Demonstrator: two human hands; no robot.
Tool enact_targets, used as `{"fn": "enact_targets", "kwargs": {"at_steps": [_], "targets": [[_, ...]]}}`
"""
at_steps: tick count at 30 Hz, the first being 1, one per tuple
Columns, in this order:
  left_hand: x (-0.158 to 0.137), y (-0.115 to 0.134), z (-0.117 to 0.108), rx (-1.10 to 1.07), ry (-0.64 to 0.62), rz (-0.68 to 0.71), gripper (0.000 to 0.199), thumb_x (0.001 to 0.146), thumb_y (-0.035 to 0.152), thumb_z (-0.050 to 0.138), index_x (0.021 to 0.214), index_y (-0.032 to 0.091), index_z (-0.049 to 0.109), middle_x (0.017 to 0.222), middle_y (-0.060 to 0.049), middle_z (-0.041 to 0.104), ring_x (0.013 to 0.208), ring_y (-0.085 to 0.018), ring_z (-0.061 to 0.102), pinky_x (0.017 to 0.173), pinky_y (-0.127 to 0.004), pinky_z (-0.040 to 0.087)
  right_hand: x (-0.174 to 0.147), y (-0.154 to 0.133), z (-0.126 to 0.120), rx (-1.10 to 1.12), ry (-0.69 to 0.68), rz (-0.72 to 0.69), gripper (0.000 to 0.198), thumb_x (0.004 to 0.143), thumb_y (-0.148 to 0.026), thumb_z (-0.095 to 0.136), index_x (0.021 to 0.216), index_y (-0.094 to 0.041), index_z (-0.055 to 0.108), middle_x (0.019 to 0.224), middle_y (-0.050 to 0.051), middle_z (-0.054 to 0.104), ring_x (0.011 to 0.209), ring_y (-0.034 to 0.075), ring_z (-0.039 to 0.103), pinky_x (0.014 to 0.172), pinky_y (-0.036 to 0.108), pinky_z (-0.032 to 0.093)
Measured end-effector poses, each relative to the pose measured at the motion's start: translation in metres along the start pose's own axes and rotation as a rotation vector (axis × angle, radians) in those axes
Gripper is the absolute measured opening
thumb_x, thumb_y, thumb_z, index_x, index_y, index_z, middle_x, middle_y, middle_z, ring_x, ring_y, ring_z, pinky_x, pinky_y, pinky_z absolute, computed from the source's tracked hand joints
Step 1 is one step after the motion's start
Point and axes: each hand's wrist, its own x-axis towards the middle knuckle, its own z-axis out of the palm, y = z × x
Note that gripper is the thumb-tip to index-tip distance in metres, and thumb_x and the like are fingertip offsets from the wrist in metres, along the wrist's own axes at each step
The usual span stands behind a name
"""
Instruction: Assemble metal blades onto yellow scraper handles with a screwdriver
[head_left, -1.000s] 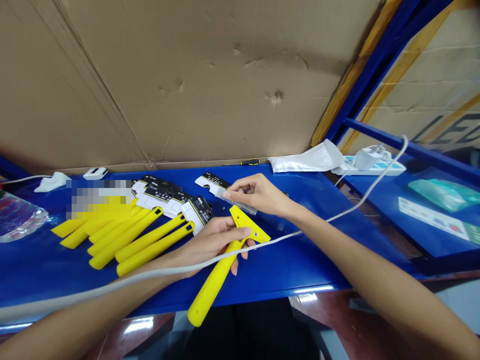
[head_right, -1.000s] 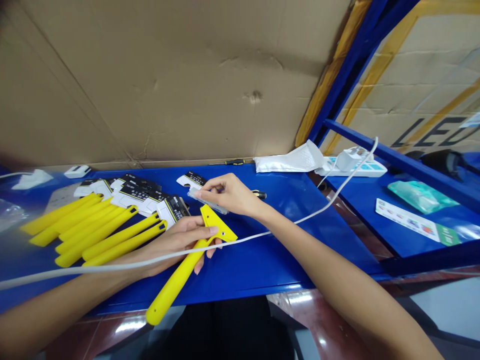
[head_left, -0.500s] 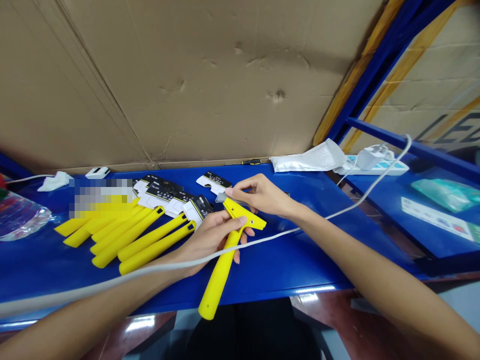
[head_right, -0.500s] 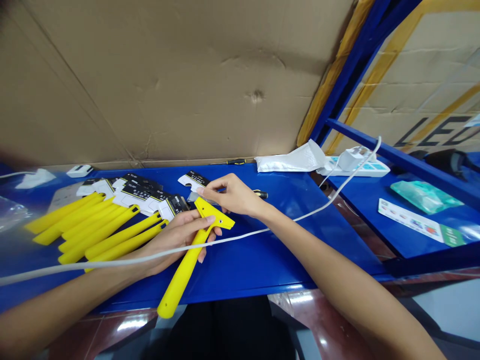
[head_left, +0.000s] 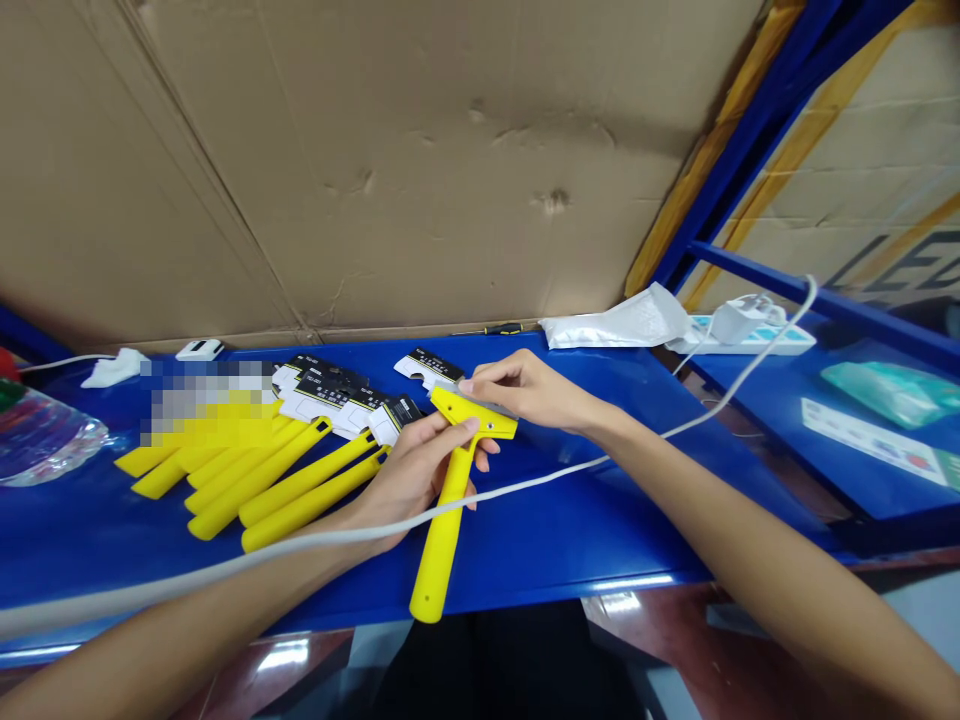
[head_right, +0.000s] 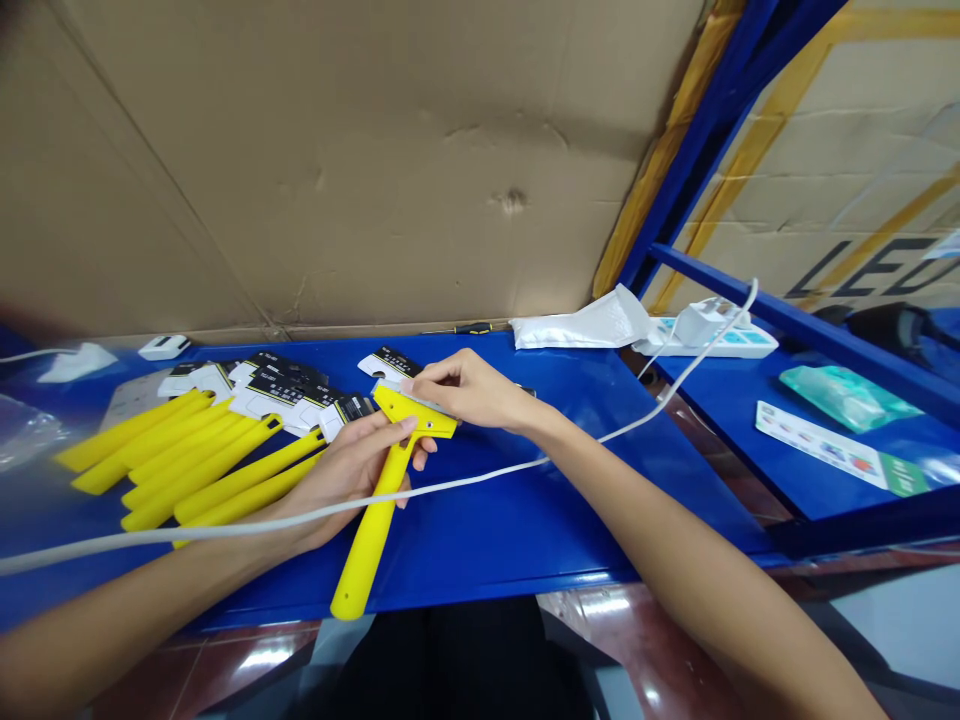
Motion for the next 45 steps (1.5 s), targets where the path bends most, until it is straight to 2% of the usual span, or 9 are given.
{"fn": "enact_targets", "kwargs": {"at_steps": [10, 16, 19, 22, 25, 30, 33, 38, 45], "targets": [[-0.003, 0.005, 0.005, -0.047, 0.041, 0.023, 0.022, 0.098, 0.031, 0.075, 0.109, 0.014, 0.068, 0.093, -0.009, 0.073, 0.069, -0.014, 0.062, 0.049, -0.021, 0.056, -0.001, -0.007, -0.004, 0.032, -0.058, 0.037, 0.046, 0.104, -0.054, 0.063, 0.080, -0.017, 0.077, 0.070, -0.001, 0.064, 0.062, 0.011, 0.050, 0.056, 0.025, 0.040], [-0.001, 0.007, 0.005, -0.060, 0.071, 0.025, 0.015, 0.100, 0.026, 0.070, 0.109, 0.014, 0.068, 0.089, -0.008, 0.071, 0.070, -0.015, 0.062, 0.047, -0.021, 0.055, 0.005, -0.002, -0.007, 0.190, 0.103, 0.112, 0.046, 0.098, -0.061, 0.070, 0.093, -0.016, 0.077, 0.090, 0.006, 0.078, 0.071, 0.014, 0.069, 0.057, 0.024, 0.051], [-0.001, 0.005, 0.003, -0.032, 0.026, -0.001, 0.016, 0.100, 0.029, 0.071, 0.106, 0.014, 0.068, 0.090, -0.009, 0.072, 0.070, -0.016, 0.065, 0.047, -0.022, 0.057, 0.006, 0.003, -0.006, 0.193, 0.161, 0.085, 0.046, 0.099, -0.061, 0.070, 0.087, -0.016, 0.076, 0.072, -0.001, 0.066, 0.057, 0.009, 0.058, 0.053, 0.023, 0.047], [-0.002, 0.003, 0.002, 0.024, -0.050, -0.029, 0.020, 0.099, 0.032, 0.074, 0.102, 0.013, 0.070, 0.092, -0.009, 0.074, 0.065, -0.015, 0.066, 0.048, -0.024, 0.060, 0.005, 0.005, -0.003, 0.115, 0.171, 0.040, 0.042, 0.102, -0.055, 0.068, 0.106, -0.017, 0.083, 0.065, -0.004, 0.058, 0.055, 0.009, 0.052, 0.055, 0.024, 0.046], [-0.002, 0.002, 0.002, 0.060, -0.089, -0.022, 0.023, 0.100, 0.035, 0.074, 0.102, 0.012, 0.071, 0.091, -0.009, 0.074, 0.058, -0.013, 0.066, 0.049, -0.023, 0.060, 0.005, 0.004, 0.000, 0.062, 0.156, 0.010, 0.039, 0.097, -0.048, 0.075, 0.122, -0.019, 0.083, 0.072, -0.001, 0.070, 0.063, 0.012, 0.059, 0.059, 0.026, 0.049], [-0.001, 0.001, 0.001, 0.041, -0.097, -0.002, 0.022, 0.099, 0.034, 0.074, 0.098, 0.013, 0.071, 0.090, -0.008, 0.073, 0.058, -0.012, 0.066, 0.048, -0.022, 0.059, 0.005, 0.002, 0.002, 0.012, 0.150, -0.034, 0.031, 0.095, -0.039, 0.078, 0.118, -0.020, 0.084, 0.098, 0.006, 0.082, 0.074, 0.014, 0.069, 0.064, 0.026, 0.055], [-0.001, 0.001, 0.000, 0.045, -0.098, -0.003, 0.022, 0.100, 0.035, 0.074, 0.099, 0.013, 0.071, 0.090, -0.008, 0.073, 0.058, -0.012, 0.066, 0.049, -0.022, 0.060, 0.005, 0.002, 0.002, 0.004, 0.162, -0.033, 0.029, 0.094, -0.038, 0.077, 0.116, -0.019, 0.084, 0.098, 0.006, 0.083, 0.077, 0.015, 0.071, 0.064, 0.026, 0.057], [-0.001, 0.001, -0.001, 0.041, -0.093, -0.004, 0.022, 0.099, 0.034, 0.076, 0.102, 0.013, 0.072, 0.092, -0.009, 0.074, 0.060, -0.013, 0.065, 0.048, -0.023, 0.060, 0.005, 0.002, 0.003, -0.003, 0.201, -0.035, 0.030, 0.093, -0.039, 0.079, 0.116, -0.019, 0.084, 0.100, 0.006, 0.083, 0.068, 0.013, 0.069, 0.062, 0.025, 0.055], [-0.002, 0.002, 0.002, 0.028, -0.091, -0.009, 0.020, 0.100, 0.032, 0.074, 0.098, 0.013, 0.072, 0.089, -0.008, 0.074, 0.058, -0.012, 0.065, 0.047, -0.022, 0.060, 0.005, 0.002, 0.003, -0.009, 0.193, -0.033, 0.028, 0.092, -0.038, 0.079, 0.112, -0.019, 0.085, 0.098, 0.006, 0.083, 0.073, 0.014, 0.069, 0.062, 0.024, 0.055]]}}
